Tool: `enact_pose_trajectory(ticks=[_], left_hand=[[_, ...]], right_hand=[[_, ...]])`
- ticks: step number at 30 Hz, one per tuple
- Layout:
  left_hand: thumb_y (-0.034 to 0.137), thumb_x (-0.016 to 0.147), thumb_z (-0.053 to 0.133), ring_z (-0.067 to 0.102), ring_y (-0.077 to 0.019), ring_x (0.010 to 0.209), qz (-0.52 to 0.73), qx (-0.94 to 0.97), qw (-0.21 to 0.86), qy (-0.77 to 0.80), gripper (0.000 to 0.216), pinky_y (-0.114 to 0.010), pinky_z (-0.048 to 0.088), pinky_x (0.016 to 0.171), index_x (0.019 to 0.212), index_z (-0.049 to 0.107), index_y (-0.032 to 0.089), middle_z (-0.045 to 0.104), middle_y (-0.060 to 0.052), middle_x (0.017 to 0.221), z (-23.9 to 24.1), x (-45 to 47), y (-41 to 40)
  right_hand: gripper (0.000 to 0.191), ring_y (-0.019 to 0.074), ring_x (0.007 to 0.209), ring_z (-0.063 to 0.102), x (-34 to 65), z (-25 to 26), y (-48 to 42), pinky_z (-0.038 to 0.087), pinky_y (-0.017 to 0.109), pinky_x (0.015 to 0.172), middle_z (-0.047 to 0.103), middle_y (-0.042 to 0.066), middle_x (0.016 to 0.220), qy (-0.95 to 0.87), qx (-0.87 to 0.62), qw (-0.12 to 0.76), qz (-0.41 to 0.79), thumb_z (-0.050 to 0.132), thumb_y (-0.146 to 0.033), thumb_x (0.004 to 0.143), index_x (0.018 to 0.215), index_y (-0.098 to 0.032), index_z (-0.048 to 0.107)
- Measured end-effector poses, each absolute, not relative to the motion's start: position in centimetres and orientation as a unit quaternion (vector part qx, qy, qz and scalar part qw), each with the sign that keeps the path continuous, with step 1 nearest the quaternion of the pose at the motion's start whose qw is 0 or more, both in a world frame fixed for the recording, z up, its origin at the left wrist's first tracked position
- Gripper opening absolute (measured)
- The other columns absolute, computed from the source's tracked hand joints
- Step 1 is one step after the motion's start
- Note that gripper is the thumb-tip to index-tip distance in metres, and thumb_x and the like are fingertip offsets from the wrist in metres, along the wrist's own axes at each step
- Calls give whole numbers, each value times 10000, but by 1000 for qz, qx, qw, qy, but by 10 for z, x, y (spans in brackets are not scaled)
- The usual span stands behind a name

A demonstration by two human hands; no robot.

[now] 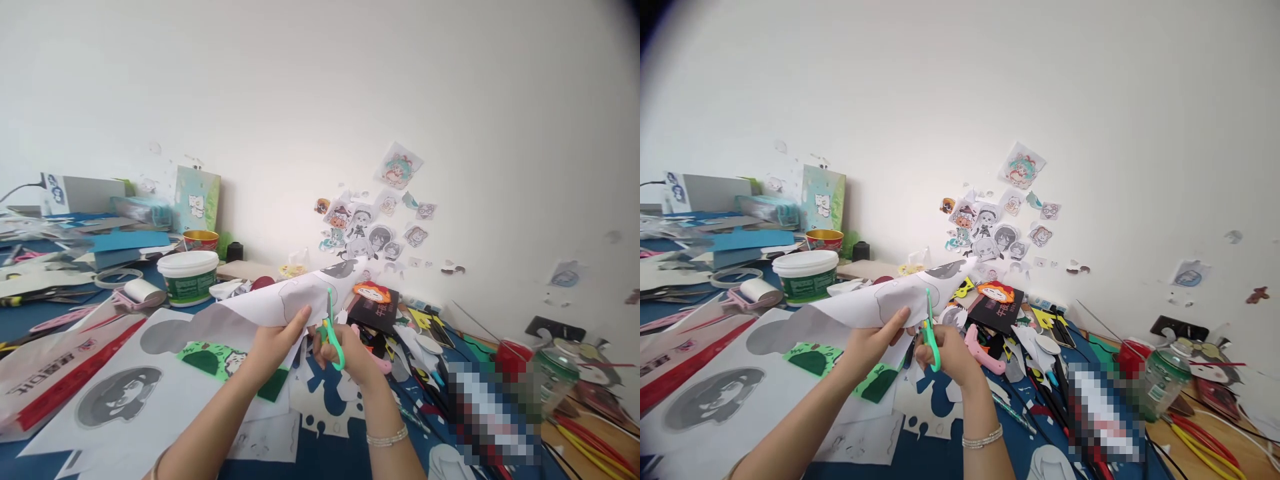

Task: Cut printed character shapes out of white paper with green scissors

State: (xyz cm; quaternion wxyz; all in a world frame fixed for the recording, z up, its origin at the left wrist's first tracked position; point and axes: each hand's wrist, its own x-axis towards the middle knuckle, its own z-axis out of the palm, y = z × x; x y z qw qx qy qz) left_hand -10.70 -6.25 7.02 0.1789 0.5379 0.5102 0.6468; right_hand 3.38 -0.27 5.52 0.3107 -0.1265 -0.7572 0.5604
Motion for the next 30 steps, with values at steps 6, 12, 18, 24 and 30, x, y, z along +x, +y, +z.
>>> enact_pose_trajectory(ticks=[6, 12, 18, 24, 30], left_hand=[[441, 707, 552, 596, -222, 911, 660, 511, 139, 533, 281, -320, 426, 883, 783, 633, 183, 679, -56, 848, 67, -102, -62], [520, 673, 554, 532, -255, 1054, 639, 463, 168, 590, 382, -380, 317, 1007, 868, 625, 200, 644, -71, 1027, 60, -97, -62], [515, 663, 563, 447, -276, 1151, 629, 478, 175, 587, 365, -412, 288, 1027, 876, 627, 225, 635, -66, 1045, 56, -96, -61], [494, 709, 522, 544, -264, 1023, 626, 517, 159, 562, 291, -412, 332, 997, 698, 628, 223, 680, -57, 834, 60, -94, -65], [488, 694, 545, 474, -276, 1109, 637, 485, 139, 583, 338, -431, 298, 1016, 887, 615, 219, 634, -72, 1008, 59, -92, -65]], right_hand=[[458, 105, 462, 409, 26, 49, -1, 292, 234, 449, 479, -6, 499, -739, -116, 360, 557, 612, -592, 622, 570, -148, 517], [489, 124, 492, 442, 24, 48, -2, 321, 246, 481, 492, 3, 510, -732, -120, 396, 542, 586, -628, 625, 642, -141, 544], [522, 141, 524, 452, 23, 49, -5, 338, 261, 500, 489, 17, 516, -747, -139, 408, 506, 536, -672, 631, 590, -151, 521], [519, 138, 517, 443, 22, 46, -3, 337, 264, 501, 484, 15, 514, -747, -144, 418, 496, 536, -673, 631, 586, -156, 519], [512, 124, 485, 411, 21, 46, -2, 295, 249, 457, 462, 5, 469, -743, -144, 422, 500, 565, -661, 613, 529, -161, 492]])
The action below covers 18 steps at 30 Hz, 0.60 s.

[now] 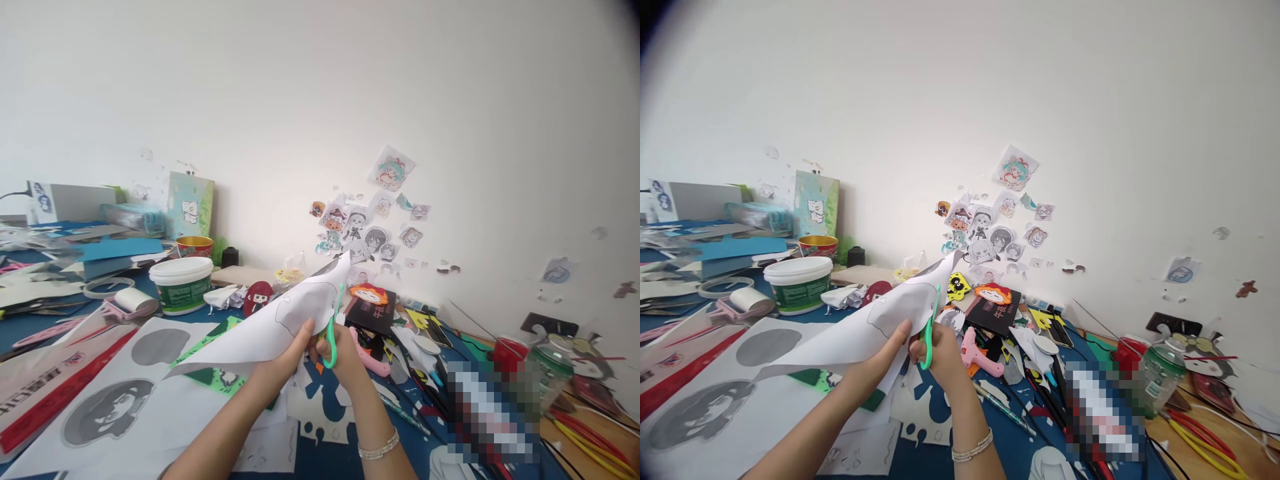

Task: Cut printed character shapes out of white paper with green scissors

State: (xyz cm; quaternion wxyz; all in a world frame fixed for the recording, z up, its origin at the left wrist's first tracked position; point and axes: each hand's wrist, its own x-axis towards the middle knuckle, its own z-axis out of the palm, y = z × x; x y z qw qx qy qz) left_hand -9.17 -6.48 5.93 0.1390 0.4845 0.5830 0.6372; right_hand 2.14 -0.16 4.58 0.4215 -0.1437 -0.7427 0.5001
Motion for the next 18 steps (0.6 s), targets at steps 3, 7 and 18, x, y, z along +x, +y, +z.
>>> enact_pose_trajectory(ticks=[3, 7, 18], left_hand=[[488, 686, 551, 453, -278, 1133, 635, 495, 122, 580, 357, -437, 270, 1029, 918, 607, 222, 642, -73, 980, 58, -93, -64], [483, 689, 546, 487, -268, 1107, 635, 521, 95, 562, 329, -406, 320, 1004, 885, 620, 229, 668, -61, 876, 57, -96, -63], [512, 655, 584, 444, -290, 1142, 634, 512, 93, 571, 433, -419, 269, 1026, 981, 601, 227, 640, -69, 973, 50, -101, -58]], right_hand=[[498, 106, 451, 376, 22, 45, 0, 270, 241, 429, 462, 0, 471, -736, -140, 421, 512, 588, -646, 602, 549, -161, 490], [494, 101, 431, 382, 22, 43, 2, 282, 233, 416, 426, -24, 458, -718, -149, 420, 535, 630, -634, 555, 556, -164, 478], [467, 104, 469, 394, 28, 42, 6, 319, 234, 442, 435, -22, 495, -718, -170, 425, 525, 660, -590, 550, 587, -154, 499]])
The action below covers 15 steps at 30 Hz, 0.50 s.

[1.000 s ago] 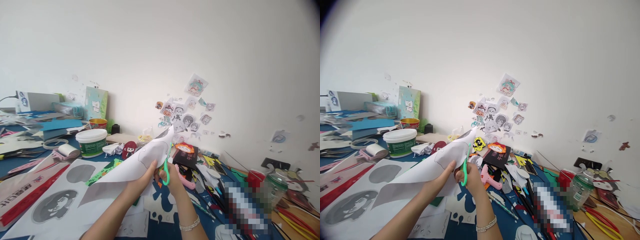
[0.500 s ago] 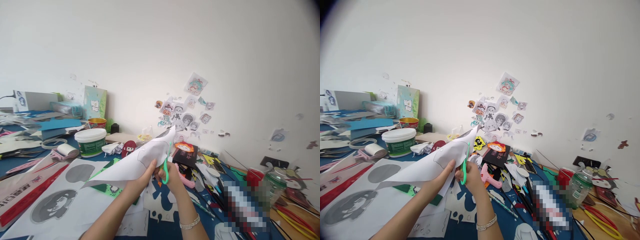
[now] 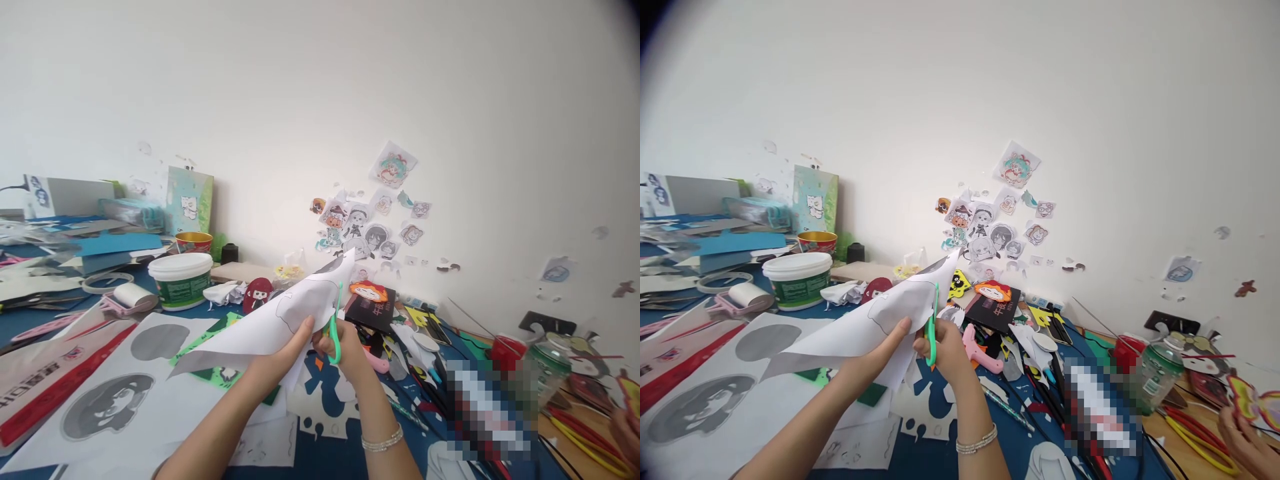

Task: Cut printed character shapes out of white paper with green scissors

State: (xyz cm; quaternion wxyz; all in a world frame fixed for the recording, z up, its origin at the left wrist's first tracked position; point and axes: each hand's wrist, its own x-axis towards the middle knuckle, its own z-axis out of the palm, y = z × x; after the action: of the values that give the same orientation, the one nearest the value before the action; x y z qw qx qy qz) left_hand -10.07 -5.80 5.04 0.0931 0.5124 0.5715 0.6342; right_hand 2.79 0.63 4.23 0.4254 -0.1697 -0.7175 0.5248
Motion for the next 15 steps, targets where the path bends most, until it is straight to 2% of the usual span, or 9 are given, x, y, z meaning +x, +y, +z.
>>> enact_pose_trajectory(ticks=[7, 11, 15], left_hand=[[501, 679, 563, 492, -296, 1084, 617, 527, 111, 574, 420, -434, 319, 989, 986, 599, 215, 647, -82, 951, 54, -101, -60], [489, 654, 593, 539, -297, 1009, 622, 524, 105, 573, 404, -430, 361, 948, 956, 617, 221, 663, -77, 904, 56, -101, -60], [487, 620, 622, 535, -293, 1031, 631, 528, 86, 562, 387, -406, 370, 950, 902, 635, 222, 673, -73, 881, 52, -104, -56]], right_hand=[[435, 98, 477, 377, 30, 44, 6, 311, 236, 456, 411, -31, 498, -716, -160, 412, 540, 676, -540, 570, 564, -152, 479], [450, 99, 479, 375, 32, 48, 4, 317, 234, 446, 411, -31, 505, -725, -182, 401, 529, 656, -571, 566, 562, -158, 477], [459, 102, 473, 381, 34, 49, 6, 307, 227, 428, 423, -25, 490, -736, -192, 391, 519, 643, -585, 566, 548, -161, 470]])
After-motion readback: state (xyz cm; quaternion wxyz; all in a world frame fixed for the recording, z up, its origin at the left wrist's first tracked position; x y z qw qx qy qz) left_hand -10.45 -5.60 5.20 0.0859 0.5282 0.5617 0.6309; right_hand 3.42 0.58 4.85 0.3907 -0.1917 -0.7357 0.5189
